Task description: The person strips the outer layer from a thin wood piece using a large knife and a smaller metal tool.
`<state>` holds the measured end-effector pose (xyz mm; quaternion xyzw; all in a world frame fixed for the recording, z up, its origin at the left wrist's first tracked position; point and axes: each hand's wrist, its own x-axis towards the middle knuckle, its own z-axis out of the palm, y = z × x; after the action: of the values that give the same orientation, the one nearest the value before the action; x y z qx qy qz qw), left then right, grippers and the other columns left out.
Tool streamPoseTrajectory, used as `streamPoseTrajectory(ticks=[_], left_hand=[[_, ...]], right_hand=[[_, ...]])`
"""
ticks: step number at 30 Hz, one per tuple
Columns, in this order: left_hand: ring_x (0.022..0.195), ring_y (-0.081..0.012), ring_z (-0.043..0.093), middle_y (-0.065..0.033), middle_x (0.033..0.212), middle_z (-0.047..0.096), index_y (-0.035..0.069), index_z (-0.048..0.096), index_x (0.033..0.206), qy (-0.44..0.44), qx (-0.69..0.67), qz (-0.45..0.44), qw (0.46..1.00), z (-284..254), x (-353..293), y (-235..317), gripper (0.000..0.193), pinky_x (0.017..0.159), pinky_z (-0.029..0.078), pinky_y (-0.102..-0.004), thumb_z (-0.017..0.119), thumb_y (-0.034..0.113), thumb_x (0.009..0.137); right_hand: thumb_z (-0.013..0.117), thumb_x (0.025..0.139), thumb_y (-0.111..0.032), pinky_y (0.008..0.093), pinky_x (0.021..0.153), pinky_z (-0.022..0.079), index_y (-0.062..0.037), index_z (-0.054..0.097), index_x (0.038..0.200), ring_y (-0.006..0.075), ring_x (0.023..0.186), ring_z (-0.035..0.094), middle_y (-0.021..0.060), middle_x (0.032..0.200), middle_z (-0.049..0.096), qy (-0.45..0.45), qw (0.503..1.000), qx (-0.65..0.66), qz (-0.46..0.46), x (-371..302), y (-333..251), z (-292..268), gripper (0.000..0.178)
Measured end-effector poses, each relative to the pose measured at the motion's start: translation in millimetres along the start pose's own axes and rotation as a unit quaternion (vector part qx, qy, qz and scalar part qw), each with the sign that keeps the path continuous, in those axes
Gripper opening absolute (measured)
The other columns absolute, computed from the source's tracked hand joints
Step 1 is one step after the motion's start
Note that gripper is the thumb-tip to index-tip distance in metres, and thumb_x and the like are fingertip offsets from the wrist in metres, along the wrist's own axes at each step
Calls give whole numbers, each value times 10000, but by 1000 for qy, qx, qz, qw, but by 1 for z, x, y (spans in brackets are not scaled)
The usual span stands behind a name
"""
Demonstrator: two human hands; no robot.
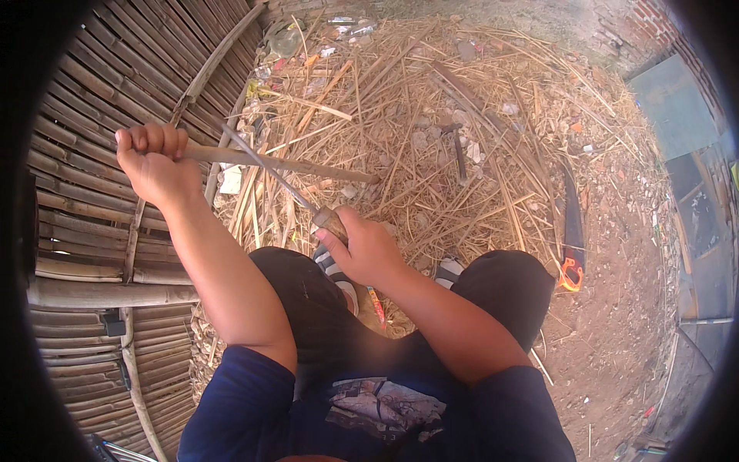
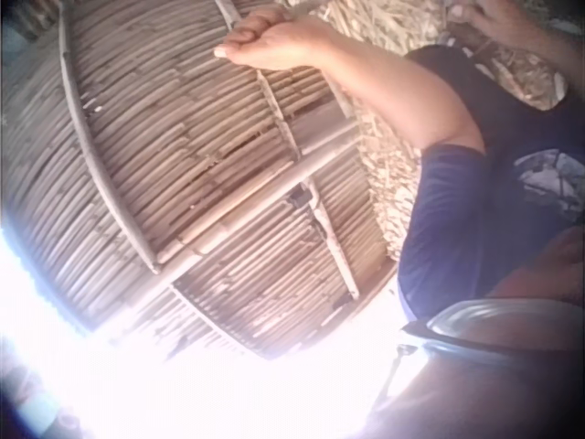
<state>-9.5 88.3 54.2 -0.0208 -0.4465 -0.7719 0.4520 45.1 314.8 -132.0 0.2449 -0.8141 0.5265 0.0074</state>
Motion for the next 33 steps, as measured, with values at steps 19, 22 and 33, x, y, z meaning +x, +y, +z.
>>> streamPoseTrajectory(ticks=[19, 22, 33], left_hand=[[522, -126, 171, 10, 595, 237, 146, 332, 717, 43, 17, 19, 999, 5, -3, 3, 358, 491, 186, -304, 430, 284, 1031], [527, -124, 177, 8, 604, 238, 139, 339, 718, 13, -7, -3, 1000, 0, 0, 0, 362, 500, 184, -300, 455, 286, 1028], [535, -122, 180, 11, 633, 237, 133, 336, 733, 19, -19, 3, 1000, 6, -4, -1, 371, 501, 192, -294, 481, 287, 1038]], right_hand=[[538, 976, -455, 568, 720, 509, 30, 504, 1069, 484, 784, 653, 286, 792, 646, -54, 969, -87, 225, -6, 51, 23, 495], [520, 981, -434, 558, 796, 512, 19, 495, 1184, 459, 915, 669, 275, 922, 682, -97, 957, -85, 260, -5, 41, 10, 498], [529, 980, -441, 552, 797, 512, 18, 516, 1147, 453, 913, 667, 268, 948, 680, -87, 960, -71, 258, -6, 43, 9, 489]])
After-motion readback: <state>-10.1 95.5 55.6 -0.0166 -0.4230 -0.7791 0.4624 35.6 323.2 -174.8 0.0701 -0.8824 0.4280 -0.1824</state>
